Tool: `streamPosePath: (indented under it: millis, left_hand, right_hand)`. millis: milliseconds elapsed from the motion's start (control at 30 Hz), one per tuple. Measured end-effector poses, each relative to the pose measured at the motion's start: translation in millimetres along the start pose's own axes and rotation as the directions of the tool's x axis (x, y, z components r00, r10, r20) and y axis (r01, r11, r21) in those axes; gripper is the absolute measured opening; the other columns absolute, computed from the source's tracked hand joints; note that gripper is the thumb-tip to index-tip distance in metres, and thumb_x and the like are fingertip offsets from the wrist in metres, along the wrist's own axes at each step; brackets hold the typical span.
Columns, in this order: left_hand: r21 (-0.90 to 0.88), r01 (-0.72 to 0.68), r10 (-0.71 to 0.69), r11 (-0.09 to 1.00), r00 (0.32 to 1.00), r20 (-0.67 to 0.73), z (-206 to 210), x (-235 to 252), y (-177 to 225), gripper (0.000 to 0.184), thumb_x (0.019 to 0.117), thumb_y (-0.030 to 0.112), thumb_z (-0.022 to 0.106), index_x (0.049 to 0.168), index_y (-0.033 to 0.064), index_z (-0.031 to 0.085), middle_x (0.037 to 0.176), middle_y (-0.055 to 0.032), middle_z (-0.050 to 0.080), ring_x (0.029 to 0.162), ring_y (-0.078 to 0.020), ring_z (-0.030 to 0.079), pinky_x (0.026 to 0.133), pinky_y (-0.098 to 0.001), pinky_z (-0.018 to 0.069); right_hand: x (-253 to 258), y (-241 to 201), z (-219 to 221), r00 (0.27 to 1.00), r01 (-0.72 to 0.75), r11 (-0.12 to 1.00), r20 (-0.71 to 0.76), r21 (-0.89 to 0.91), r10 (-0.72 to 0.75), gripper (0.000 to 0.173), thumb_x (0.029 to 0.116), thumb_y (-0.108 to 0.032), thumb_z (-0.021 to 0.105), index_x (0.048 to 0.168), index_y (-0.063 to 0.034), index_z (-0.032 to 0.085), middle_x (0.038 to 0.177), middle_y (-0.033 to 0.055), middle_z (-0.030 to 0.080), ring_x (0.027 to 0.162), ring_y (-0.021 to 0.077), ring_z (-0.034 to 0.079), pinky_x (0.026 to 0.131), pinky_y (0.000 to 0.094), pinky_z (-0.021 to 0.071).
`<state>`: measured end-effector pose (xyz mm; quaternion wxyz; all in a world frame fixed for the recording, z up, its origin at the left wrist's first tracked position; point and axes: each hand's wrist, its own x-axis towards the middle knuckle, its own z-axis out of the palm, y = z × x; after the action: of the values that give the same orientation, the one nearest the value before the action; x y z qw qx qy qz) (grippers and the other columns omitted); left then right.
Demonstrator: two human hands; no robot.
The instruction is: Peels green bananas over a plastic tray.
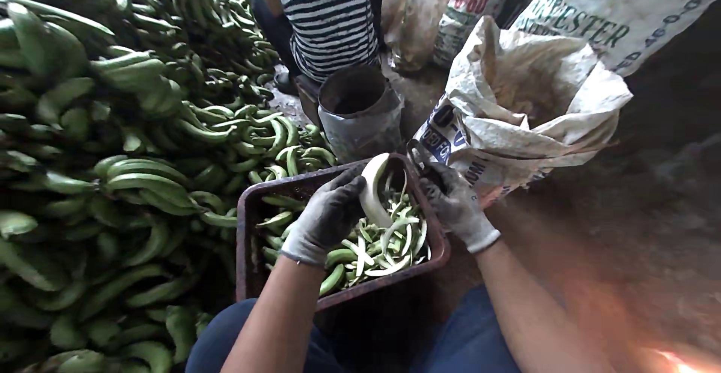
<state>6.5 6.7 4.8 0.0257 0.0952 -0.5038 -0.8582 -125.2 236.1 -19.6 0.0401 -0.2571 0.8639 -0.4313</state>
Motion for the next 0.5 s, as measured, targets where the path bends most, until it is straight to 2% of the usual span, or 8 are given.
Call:
streamPosePath:
  millis: [67,133,200,233,300,367,433,500]
  left_hand:
    - [0.034,-0.021,0.022,0.999,0.999,-0.026,2.8,1.3,-3.5,0.042,0.1060,0.019,0.052,0.148,0.0189,0.052,0.112,-0.0123,0.069,0.085,-0.0185,0.069,0.075,-0.0363,0.0606]
    - [0.047,-0.018,0.018,0.999,1.000,-0.018,5.9,4.4,-11.9,0.047,0.1039,0.016,0.056,0.150,0.0195,0.049,0.116,-0.0133,0.069,0.090,-0.0214,0.070,0.079,-0.0395,0.0610]
    - [0.061,-0.019,0.020,0.998,1.000,-0.018,9.5,6.7,-22.0,0.047,0.0958,0.013,0.065,0.142,0.0132,0.054,0.105,-0.0113,0.069,0.086,-0.0198,0.068,0.078,-0.0383,0.0601]
    - [0.070,-0.019,0.021,0.997,0.999,-0.031,10.4,6.7,-23.4,0.043,0.0939,0.013,0.066,0.136,0.0092,0.057,0.101,-0.0107,0.069,0.084,-0.0184,0.067,0.076,-0.0366,0.0597]
    - [0.064,-0.003,0.008,0.998,0.997,-0.076,11.5,4.0,-16.9,0.032,0.0990,0.015,0.059,0.129,0.0046,0.059,0.100,-0.0126,0.070,0.084,-0.0198,0.069,0.075,-0.0372,0.0604]
    - [0.063,-0.012,0.021,0.998,0.991,-0.132,10.3,1.2,-5.1,0.032,0.1045,0.018,0.054,0.133,0.0042,0.059,0.102,-0.0154,0.071,0.085,-0.0233,0.071,0.075,-0.0401,0.0621]
    - [0.077,-0.026,0.043,0.997,0.975,-0.216,3.5,0.1,5.1,0.035,0.1048,0.020,0.055,0.136,0.0055,0.058,0.106,-0.0159,0.070,0.087,-0.0254,0.071,0.076,-0.0421,0.0613]
    - [0.079,-0.065,0.084,0.995,0.956,-0.280,-2.3,-3.0,18.1,0.036,0.1046,0.020,0.056,0.137,0.0064,0.057,0.108,-0.0155,0.071,0.088,-0.0246,0.072,0.075,-0.0401,0.0615]
  right_hand:
    - [-11.1,-11.6,9.1,0.998,0.068,0.989,0.005,0.133,-0.069,0.073,0.0850,-0.052,0.079,0.146,-0.0208,0.055,0.118,0.0065,0.069,0.097,0.0183,0.069,0.084,0.0473,0.0605]
    - [-22.2,-19.8,24.0,0.990,0.120,0.984,0.052,0.132,-0.128,0.079,0.0779,-0.049,0.087,0.145,-0.0228,0.055,0.116,0.0020,0.072,0.100,0.0142,0.070,0.091,0.0435,0.0610]
    - [-30.4,-28.6,37.1,0.978,0.191,0.981,0.091,-0.042,-0.186,0.070,0.0806,-0.043,0.083,0.144,-0.0248,0.060,0.123,0.0036,0.072,0.113,0.0187,0.068,0.100,0.0465,0.0560]
    - [-31.7,-32.4,41.8,0.973,0.222,0.967,0.092,-0.125,-0.212,0.065,0.0831,-0.041,0.079,0.144,-0.0255,0.061,0.124,0.0044,0.072,0.115,0.0212,0.067,0.100,0.0478,0.0551]
    - [-29.6,-35.5,42.6,0.965,0.261,0.944,0.047,-0.200,-0.257,0.056,0.0858,-0.039,0.075,0.139,-0.0257,0.065,0.123,0.0040,0.073,0.116,0.0221,0.067,0.099,0.0475,0.0551]
    - [-25.4,-31.7,33.9,0.941,0.297,0.932,-0.102,-0.208,-0.323,0.054,0.0837,-0.037,0.079,0.135,-0.0240,0.068,0.118,0.0043,0.074,0.109,0.0211,0.069,0.096,0.0460,0.0574]
    - [-20.2,-26.8,10.3,0.867,0.351,0.923,-0.318,-0.157,-0.383,0.050,0.0818,-0.031,0.083,0.129,-0.0184,0.071,0.112,0.0041,0.075,0.097,0.0170,0.072,0.086,0.0415,0.0621]
    - [-14.5,-25.9,-35.5,0.761,0.431,0.898,-0.498,-0.091,-0.416,0.049,0.0824,-0.022,0.085,0.127,-0.0109,0.068,0.109,0.0026,0.074,0.088,0.0120,0.072,0.077,0.0349,0.0641]
